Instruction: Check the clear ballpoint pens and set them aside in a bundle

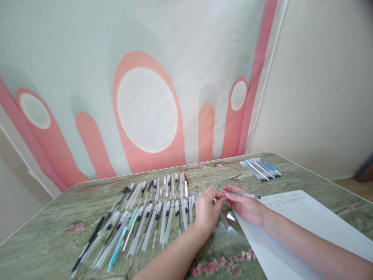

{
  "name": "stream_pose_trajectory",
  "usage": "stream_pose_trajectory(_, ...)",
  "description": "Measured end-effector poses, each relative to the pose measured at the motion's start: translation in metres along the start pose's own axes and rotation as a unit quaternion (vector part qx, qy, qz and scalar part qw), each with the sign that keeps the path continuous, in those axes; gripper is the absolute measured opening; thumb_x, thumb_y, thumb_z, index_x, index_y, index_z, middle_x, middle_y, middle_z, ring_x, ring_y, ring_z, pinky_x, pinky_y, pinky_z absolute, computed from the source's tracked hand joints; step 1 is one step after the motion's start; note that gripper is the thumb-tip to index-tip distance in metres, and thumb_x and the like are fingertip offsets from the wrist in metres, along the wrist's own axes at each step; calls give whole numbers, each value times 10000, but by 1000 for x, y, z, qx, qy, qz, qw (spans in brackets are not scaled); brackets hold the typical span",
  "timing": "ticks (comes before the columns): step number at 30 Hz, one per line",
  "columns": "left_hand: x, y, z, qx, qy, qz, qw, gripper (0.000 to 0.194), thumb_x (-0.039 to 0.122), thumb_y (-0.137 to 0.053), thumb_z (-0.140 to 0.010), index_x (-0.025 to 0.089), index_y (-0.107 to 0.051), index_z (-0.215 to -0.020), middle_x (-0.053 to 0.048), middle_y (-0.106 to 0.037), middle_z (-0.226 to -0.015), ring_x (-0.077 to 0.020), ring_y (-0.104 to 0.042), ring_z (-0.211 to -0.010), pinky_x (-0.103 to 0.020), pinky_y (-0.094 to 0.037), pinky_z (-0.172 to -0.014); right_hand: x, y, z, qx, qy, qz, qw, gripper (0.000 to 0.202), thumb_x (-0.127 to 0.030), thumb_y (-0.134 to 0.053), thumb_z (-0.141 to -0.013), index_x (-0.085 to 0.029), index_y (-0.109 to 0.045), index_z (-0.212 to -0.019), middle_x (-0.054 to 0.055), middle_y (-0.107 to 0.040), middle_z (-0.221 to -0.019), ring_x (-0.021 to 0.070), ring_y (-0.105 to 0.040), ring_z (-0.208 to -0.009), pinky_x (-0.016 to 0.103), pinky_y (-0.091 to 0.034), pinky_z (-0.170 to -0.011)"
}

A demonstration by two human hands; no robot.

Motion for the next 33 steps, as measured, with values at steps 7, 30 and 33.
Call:
stream_pose_trajectory(7,0,-1,2,-3,12,-26,1000,170,291,-505,-792,196,-636,-741,-22,-585,-738,-128,-507,-655,-237,-380,-624,-2,3,-1,15,30,30,999,204,-211,-689,-682,-215,-609,-869,-5,-649,-757,107,-601,-662,243,-490,-640)
stream_pose_trajectory(30,-22,-16,-4,-15,179,300,937,380,535,-428,-784,161,-493,-757,0,-538,-693,-81,-467,-547,-212,-356,-560,-38,-18,38,145,405,408,805,142,-325,-485,-825,-228,-514,-925,55,-556,-857,197,-529,-834,328,-422,-769)
stream_pose_trajectory(33,-19,-15,-4,-17,160,257,953,405,554,-395,-791,167,-507,-746,14,-506,-602,-99,-453,-535,-228,-357,-569,-38,-26,42,128,434,439,776,114,-299,-505,-811,-231,-526,-900,57,-554,-876,207,-529,-857,340,-418,-785)
Point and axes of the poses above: each hand's wrist, its own z-axis away from the middle knuckle, its own y-axis out of the back of the hand, x = y × z, the point moved 5 cm from there along -z, towards the middle knuckle
